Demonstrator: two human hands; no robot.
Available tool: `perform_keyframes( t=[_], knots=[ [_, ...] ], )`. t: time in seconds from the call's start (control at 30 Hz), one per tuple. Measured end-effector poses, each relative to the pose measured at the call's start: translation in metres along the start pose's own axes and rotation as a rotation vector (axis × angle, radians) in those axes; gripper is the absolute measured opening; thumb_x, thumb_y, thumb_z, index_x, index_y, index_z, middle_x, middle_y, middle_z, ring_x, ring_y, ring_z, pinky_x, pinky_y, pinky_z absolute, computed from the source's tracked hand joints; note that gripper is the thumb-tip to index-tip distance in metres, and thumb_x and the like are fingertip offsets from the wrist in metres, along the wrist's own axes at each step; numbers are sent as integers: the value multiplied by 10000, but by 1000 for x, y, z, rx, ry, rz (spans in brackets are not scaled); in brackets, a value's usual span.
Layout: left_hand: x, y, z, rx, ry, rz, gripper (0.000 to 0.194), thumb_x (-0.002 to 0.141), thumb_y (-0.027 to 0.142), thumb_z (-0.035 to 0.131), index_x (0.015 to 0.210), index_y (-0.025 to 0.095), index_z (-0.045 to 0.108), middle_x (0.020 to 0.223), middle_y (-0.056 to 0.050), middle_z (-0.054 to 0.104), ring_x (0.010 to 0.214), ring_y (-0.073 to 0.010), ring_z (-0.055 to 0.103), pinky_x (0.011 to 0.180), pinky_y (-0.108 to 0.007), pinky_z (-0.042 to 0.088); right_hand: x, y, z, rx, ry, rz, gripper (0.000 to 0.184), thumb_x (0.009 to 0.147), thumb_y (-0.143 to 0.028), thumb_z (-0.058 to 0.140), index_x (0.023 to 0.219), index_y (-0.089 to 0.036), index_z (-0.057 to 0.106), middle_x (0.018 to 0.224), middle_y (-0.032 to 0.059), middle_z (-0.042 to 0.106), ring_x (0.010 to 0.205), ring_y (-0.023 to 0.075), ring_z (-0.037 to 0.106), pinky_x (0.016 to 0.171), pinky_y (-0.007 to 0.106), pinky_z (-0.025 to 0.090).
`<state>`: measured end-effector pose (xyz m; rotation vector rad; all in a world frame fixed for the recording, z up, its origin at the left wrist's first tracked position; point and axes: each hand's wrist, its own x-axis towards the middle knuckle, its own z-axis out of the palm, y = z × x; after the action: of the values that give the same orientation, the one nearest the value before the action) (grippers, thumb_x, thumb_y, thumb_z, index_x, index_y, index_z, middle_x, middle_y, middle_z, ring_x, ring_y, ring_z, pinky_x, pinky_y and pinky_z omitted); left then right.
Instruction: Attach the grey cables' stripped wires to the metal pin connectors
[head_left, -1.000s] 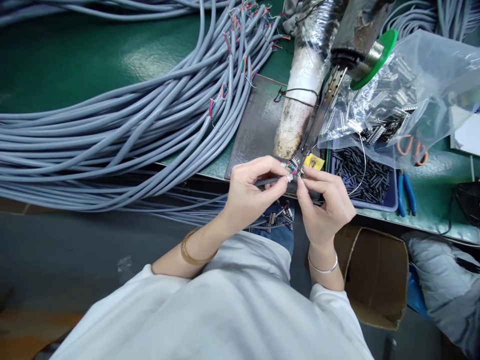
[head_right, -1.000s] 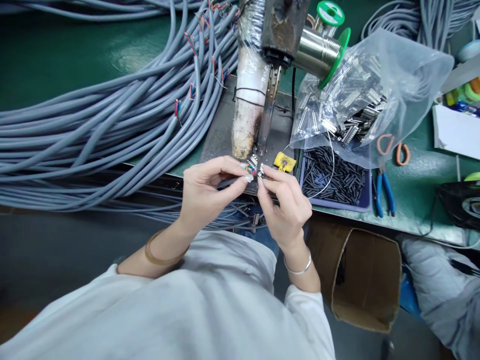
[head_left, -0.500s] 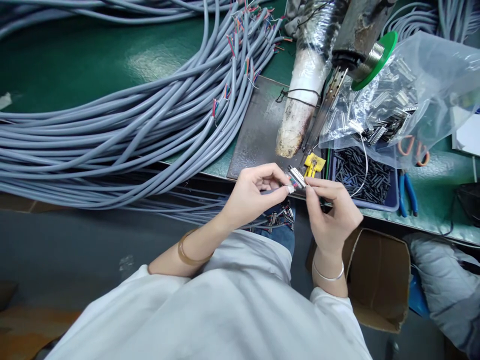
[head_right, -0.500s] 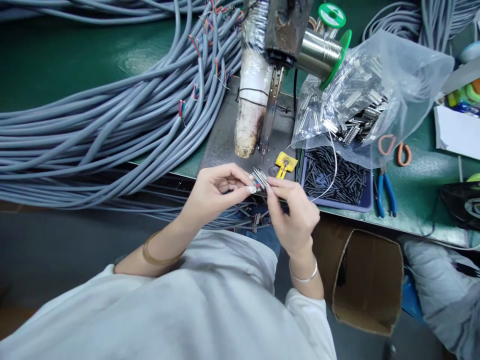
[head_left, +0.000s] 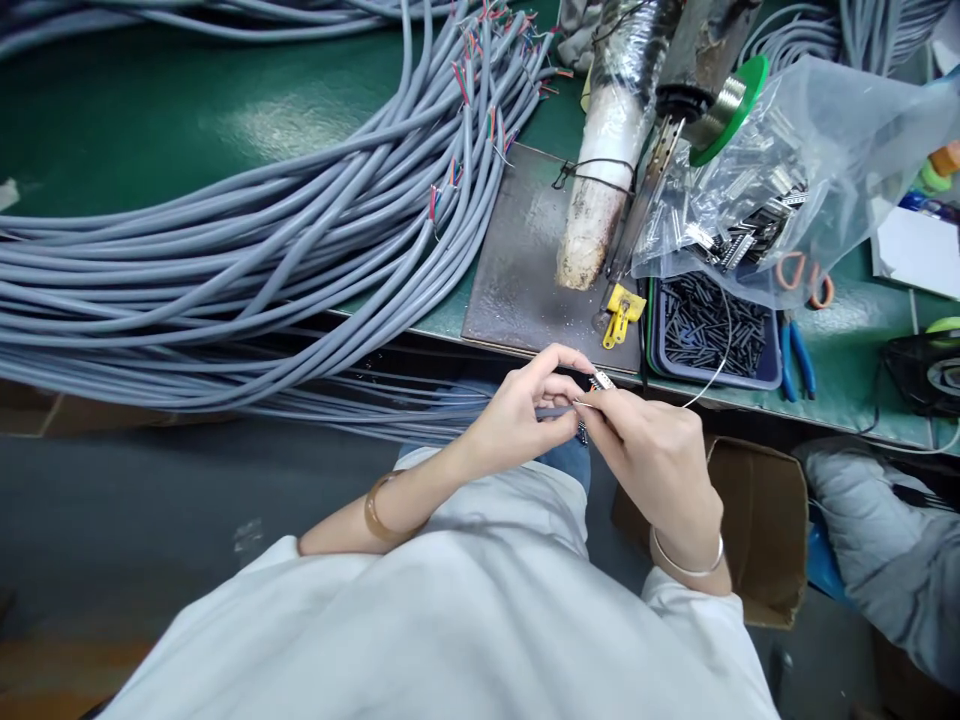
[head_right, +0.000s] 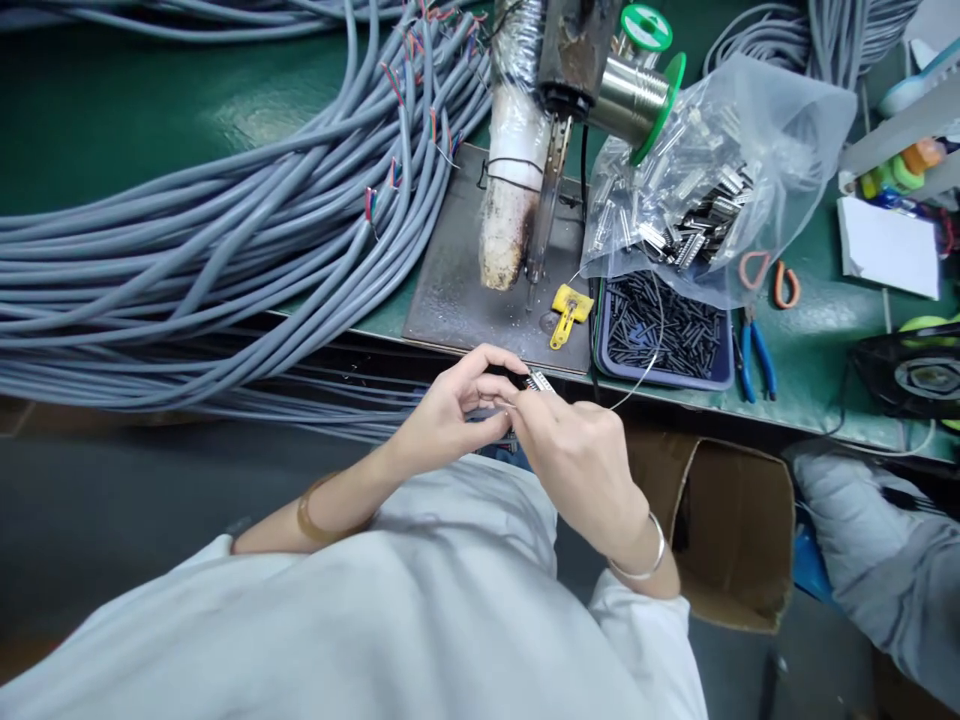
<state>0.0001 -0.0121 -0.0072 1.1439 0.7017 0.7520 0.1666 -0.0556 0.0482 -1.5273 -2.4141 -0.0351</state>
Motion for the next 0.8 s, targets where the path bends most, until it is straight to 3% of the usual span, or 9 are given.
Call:
perform_keyframes(
  t=[0.1, 0.2, 0.27, 0.33, 0.37, 0.47, 0.6, 0.7, 0.8],
  knots=[
    [-7, 5, -9, 56, -90, -56, 404, 792, 77, 653, 1161, 180, 522, 832, 7, 731, 746, -89, 661, 722, -186, 508, -2, 1, -5, -55, -127, -113, 234, 980, -168, 537, 761, -185, 618, 616, -30, 612, 468, 103, 491, 493, 301, 307],
    [-11, 5, -29, -9, -338, -202, 285, 786, 138, 722, 1040, 148, 594, 846, -39, 759, 750, -110, 684, 702, -197, 508, -14, 3, -31, 89, -256, -195, 213, 999, -185, 512, 822, -194, 631, 632, -37, 632, 497, 99, 523, 514, 281, 340],
    [-12, -1, -43, -54, -409, -247, 202, 776, 177, 767, 930, 118, 652, 826, -66, 760, 689, -100, 664, 645, -186, 491, -21, 10, -50, 138, -158, -86, 138, 993, -215, 548, 914, -211, 661, 715, -32, 702, 567, 95, 592, 570, 256, 393],
    [-12, -10, -52, -211, -410, -269, 210, 772, 235, 792, 884, 110, 667, 750, -61, 740, 520, -67, 561, 495, -176, 409, -23, 27, -60, 64, 27, 172, 80, 966, -237, 608, 978, -234, 687, 802, -20, 745, 638, 105, 643, 626, 251, 428],
    [-11, -15, -53, -326, -416, -271, 239, 762, 264, 803, 877, 114, 657, 705, -47, 722, 454, -56, 505, 449, -181, 370, -21, 39, -59, -8, 78, 273, 92, 965, -263, 610, 976, -235, 698, 828, -7, 751, 660, 120, 650, 647, 263, 436],
    [-5, -26, -48, -568, -477, -269, 343, 717, 345, 827, 892, 125, 631, 633, -28, 678, 400, -66, 475, 412, -194, 330, -8, 86, -41, -132, -22, 342, 160, 950, -314, 602, 983, -234, 736, 900, 38, 751, 765, 186, 671, 689, 311, 433],
    [6, -32, -35, -590, -580, -336, 295, 711, 315, 799, 861, 143, 614, 634, -34, 689, 369, -70, 464, 365, -182, 279, 12, 137, -17, -59, -127, 387, 162, 881, -280, 641, 985, -230, 754, 929, 41, 748, 764, 186, 650, 705, 316, 421],
    [12, -34, -33, -555, -639, -375, 216, 731, 292, 781, 777, 136, 639, 640, -53, 702, 371, -56, 440, 359, -175, 260, 22, 150, -18, -5, -205, 386, 108, 851, -274, 654, 890, -214, 736, 890, 37, 744, 714, 165, 614, 699, 306, 405],
    [17, -31, -37, -443, -704, -340, 229, 726, 328, 821, 779, 128, 723, 667, -81, 726, 410, -64, 463, 390, -187, 344, 25, 151, -24, 2, -270, 367, 97, 842, -268, 633, 830, -205, 705, 856, 37, 731, 678, 155, 576, 687, 303, 387]
  ],
)
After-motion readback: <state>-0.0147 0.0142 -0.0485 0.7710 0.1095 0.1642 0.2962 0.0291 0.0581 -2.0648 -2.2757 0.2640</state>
